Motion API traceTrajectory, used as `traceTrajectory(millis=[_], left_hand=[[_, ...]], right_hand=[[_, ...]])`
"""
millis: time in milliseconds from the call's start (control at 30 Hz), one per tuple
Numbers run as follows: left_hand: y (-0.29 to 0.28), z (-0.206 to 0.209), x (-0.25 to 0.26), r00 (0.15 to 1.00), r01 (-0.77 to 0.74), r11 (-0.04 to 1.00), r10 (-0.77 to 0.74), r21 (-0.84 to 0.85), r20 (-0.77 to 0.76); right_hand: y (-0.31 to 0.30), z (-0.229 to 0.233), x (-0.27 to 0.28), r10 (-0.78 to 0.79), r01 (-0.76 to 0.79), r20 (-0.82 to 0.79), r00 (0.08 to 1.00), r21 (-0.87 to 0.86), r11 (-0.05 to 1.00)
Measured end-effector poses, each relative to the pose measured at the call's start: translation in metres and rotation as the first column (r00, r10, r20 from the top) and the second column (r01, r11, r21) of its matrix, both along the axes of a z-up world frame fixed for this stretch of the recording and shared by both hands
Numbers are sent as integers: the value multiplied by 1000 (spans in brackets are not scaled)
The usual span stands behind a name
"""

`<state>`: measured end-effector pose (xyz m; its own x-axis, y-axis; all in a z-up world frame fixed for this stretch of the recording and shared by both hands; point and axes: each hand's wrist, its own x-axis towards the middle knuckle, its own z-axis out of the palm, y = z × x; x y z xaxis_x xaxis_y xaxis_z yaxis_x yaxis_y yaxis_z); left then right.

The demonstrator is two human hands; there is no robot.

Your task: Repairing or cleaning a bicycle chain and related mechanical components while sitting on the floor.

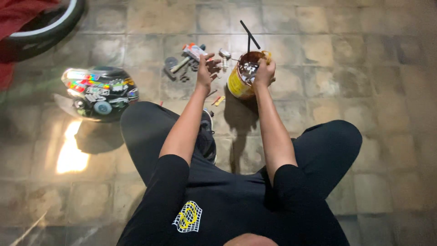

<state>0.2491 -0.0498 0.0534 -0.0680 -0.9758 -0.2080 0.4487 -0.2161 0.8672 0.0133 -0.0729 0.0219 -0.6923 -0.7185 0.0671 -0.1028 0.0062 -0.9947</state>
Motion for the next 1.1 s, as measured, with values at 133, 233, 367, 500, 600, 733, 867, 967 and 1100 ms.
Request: traceTrajectory(millis=[133,233,367,500,600,733,867,967,1100], left_hand=[[0,-10,23,990,-75,997,77,-22,115],[3,-9,34,979,-115,990,127,-82,158],[3,-1,38,985,-123,989,132,-83,111],[9,2,34,986,-119,988,129,-94,105],[6,-23,27,988,-112,976,129,-185,86],[17,-16,11,993,-79,969,96,-236,62],[29,-7,10,992,-40,961,73,-275,108],[45,17,30,971,-39,942,115,-334,210],[52,14,79,946,-128,913,230,-386,228]], right_hand=[[-22,-39,23,168,-128,205,964,-196,972],[-21,-40,30,282,-201,230,931,-323,925],[3,21,46,247,-214,221,943,-166,963],[26,47,61,148,-145,39,988,-65,987],[41,51,79,5,-134,-535,845,-204,970],[77,81,99,36,-294,-721,692,-235,926],[73,62,107,194,-352,-513,836,-231,907],[53,45,134,245,-326,-305,920,-253,911],[42,24,197,444,-416,-27,895,-405,814]])
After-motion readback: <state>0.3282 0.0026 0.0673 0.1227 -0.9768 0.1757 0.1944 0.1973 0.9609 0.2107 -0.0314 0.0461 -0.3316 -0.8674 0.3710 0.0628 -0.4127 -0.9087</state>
